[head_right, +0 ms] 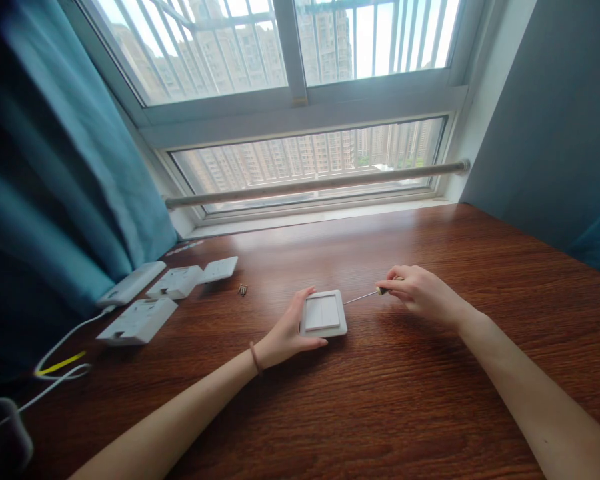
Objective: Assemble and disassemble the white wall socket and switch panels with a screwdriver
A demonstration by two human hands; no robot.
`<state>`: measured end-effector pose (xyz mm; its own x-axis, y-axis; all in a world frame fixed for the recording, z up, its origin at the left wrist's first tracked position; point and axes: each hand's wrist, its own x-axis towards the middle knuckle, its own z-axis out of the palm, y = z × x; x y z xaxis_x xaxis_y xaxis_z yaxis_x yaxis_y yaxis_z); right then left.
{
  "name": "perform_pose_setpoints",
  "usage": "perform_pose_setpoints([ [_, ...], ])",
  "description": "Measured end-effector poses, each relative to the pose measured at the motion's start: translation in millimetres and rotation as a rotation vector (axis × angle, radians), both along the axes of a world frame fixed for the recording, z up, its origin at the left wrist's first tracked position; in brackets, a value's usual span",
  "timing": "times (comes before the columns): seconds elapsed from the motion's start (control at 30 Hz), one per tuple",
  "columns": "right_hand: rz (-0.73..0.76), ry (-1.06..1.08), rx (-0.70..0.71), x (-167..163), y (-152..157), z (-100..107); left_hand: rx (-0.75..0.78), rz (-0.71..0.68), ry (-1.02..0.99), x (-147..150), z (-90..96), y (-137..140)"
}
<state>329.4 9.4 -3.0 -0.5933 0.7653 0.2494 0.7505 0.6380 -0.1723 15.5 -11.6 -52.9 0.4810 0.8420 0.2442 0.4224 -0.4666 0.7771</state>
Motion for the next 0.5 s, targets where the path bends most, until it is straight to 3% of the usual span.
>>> perform_pose_setpoints([
  [0.5,0.059,0.056,0.023,3.5,-0.7,2.4,0.072,0.005,0.042,0.0,0.4,1.1],
])
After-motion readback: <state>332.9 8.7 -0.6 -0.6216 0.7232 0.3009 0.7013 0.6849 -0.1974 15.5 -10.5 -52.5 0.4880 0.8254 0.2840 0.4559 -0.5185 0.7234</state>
